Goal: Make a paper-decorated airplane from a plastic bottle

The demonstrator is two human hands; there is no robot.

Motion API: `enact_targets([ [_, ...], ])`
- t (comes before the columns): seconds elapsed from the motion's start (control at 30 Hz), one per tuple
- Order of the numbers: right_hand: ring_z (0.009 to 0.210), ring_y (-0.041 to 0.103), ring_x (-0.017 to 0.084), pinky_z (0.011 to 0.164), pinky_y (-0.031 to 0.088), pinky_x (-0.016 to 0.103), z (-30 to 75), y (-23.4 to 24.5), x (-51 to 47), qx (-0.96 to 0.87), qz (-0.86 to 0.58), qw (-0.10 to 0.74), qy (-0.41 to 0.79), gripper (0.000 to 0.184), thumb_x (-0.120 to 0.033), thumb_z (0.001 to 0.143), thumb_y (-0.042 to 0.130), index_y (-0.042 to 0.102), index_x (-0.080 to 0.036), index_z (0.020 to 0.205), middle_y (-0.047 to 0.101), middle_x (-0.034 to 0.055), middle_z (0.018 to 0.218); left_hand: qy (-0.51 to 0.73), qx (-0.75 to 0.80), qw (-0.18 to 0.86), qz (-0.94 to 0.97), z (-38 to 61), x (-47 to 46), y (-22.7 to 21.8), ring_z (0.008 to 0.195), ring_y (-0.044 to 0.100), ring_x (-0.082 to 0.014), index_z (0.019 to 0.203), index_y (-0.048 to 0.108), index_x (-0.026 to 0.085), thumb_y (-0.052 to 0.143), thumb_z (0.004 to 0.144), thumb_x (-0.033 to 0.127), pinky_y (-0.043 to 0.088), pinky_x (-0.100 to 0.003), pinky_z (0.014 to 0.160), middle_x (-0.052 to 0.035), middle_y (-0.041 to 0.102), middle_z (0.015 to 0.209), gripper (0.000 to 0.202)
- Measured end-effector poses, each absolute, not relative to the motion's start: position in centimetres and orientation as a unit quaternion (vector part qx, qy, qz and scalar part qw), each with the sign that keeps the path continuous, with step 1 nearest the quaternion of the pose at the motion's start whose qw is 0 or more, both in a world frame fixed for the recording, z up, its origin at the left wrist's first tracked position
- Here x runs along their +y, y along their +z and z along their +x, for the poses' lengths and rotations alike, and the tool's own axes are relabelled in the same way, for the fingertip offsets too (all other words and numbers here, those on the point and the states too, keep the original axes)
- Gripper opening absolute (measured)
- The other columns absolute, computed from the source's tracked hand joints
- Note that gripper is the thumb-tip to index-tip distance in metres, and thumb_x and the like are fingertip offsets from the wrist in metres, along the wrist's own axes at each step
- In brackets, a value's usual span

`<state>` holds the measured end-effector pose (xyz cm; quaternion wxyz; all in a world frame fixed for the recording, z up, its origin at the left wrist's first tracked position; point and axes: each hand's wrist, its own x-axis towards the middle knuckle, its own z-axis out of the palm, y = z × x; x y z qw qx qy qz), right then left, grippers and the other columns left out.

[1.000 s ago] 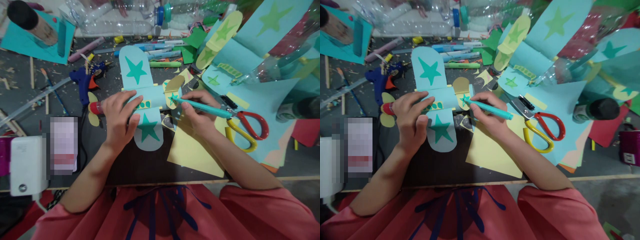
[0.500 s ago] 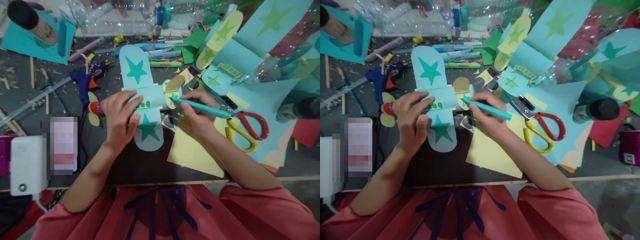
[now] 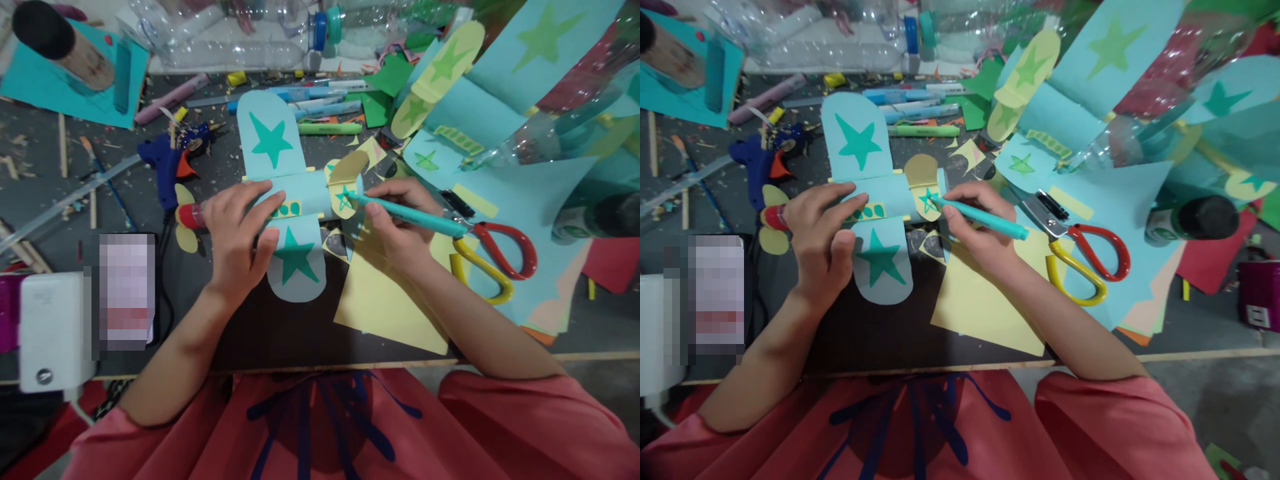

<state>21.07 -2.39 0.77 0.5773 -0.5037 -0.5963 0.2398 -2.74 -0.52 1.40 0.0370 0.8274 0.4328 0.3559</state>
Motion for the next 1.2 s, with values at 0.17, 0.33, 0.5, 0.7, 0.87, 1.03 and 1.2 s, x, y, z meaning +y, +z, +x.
enact_targets([
  [0.17, 0.056, 0.062, 0.014, 0.05, 0.05, 0.029, 21.09, 0.84, -2.48, -0.598, -0.514, 0.572, 0.228, 0.02, -0.047, 0.087, 0.066, 0.069, -0.028, 0.081, 0.071, -0.0005, 0.073, 0.371, 0.422, 0.051, 0.826, -2.58, -0.57, 1.52, 0.117, 0.061, -0.0282, 0.128, 0.063, 0.033, 0.032, 0.101, 0.05, 0.041, -0.046, 0.1, -0.0054, 0.069, 0.125, 0.044],
  [0.33, 0.053, 0.059, 0.012, 0.048, 0.048, 0.027, 21.08, 1.03, -2.38, -0.603, -0.491, 0.587, 0.225, 0.017, -0.042, 0.087, 0.066, 0.069, -0.027, 0.079, 0.069, -0.0022, 0.07, 0.365, 0.432, 0.081, 0.82, -2.78, -0.46, 1.49, 0.119, 0.06, -0.0267, 0.126, 0.062, 0.039, 0.033, 0.099, 0.054, 0.039, -0.046, 0.105, -0.0004, 0.068, 0.126, 0.042],
  [0.5, 0.054, 0.06, 0.012, 0.05, 0.05, 0.027, 21.15, 0.83, -2.37, -0.602, -0.497, 0.579, 0.235, 0.019, -0.044, 0.087, 0.066, 0.068, -0.026, 0.08, 0.068, -0.0026, 0.07, 0.357, 0.425, 0.038, 0.831, -2.73, -0.52, 1.56, 0.119, 0.06, -0.0252, 0.127, 0.061, 0.033, 0.03, 0.102, 0.048, 0.041, -0.043, 0.102, -0.0027, 0.068, 0.127, 0.043],
  [0.7, 0.053, 0.059, 0.011, 0.048, 0.049, 0.027, 21.04, 0.95, -2.49, -0.603, -0.489, 0.589, 0.223, 0.016, -0.04, 0.088, 0.065, 0.067, -0.025, 0.081, 0.068, -0.0028, 0.071, 0.36, 0.431, 0.042, 0.826, -2.78, -0.53, 1.54, 0.118, 0.061, -0.0251, 0.126, 0.062, 0.034, 0.03, 0.101, 0.051, 0.041, -0.043, 0.102, -0.002, 0.069, 0.126, 0.044],
  [0.87, 0.056, 0.06, 0.011, 0.049, 0.05, 0.026, 21.05, 1.2, -2.44, -0.612, -0.472, 0.593, 0.223, 0.011, -0.033, 0.089, 0.066, 0.067, -0.026, 0.08, 0.067, -0.0024, 0.07, 0.343, 0.451, 0.095, 0.818, -2.93, -0.49, 1.51, 0.121, 0.058, -0.0275, 0.124, 0.064, 0.037, 0.029, 0.098, 0.059, 0.037, -0.046, 0.106, -0.0002, 0.068, 0.128, 0.048],
  [1.03, 0.056, 0.06, 0.013, 0.049, 0.051, 0.029, 21.17, 0.98, -2.36, -0.614, -0.486, 0.583, 0.216, 0.017, -0.04, 0.089, 0.064, 0.067, -0.027, 0.079, 0.067, -0.0017, 0.069, 0.354, 0.44, 0.06, 0.823, -2.85, -0.57, 1.54, 0.119, 0.059, -0.0254, 0.126, 0.063, 0.036, 0.03, 0.1, 0.053, 0.039, -0.045, 0.103, -0.0018, 0.069, 0.127, 0.045],
  [1.2, 0.055, 0.059, 0.011, 0.049, 0.051, 0.028, 21.28, 0.94, -2.38, -0.618, -0.469, 0.591, 0.221, 0.011, -0.033, 0.088, 0.065, 0.068, -0.026, 0.08, 0.067, -0.003, 0.069, 0.358, 0.422, 0.044, 0.832, -2.88, -0.43, 1.32, 0.12, 0.058, -0.024, 0.129, 0.06, 0.035, 0.032, 0.101, 0.047, 0.039, -0.042, 0.102, -0.0018, 0.067, 0.127, 0.041],
])
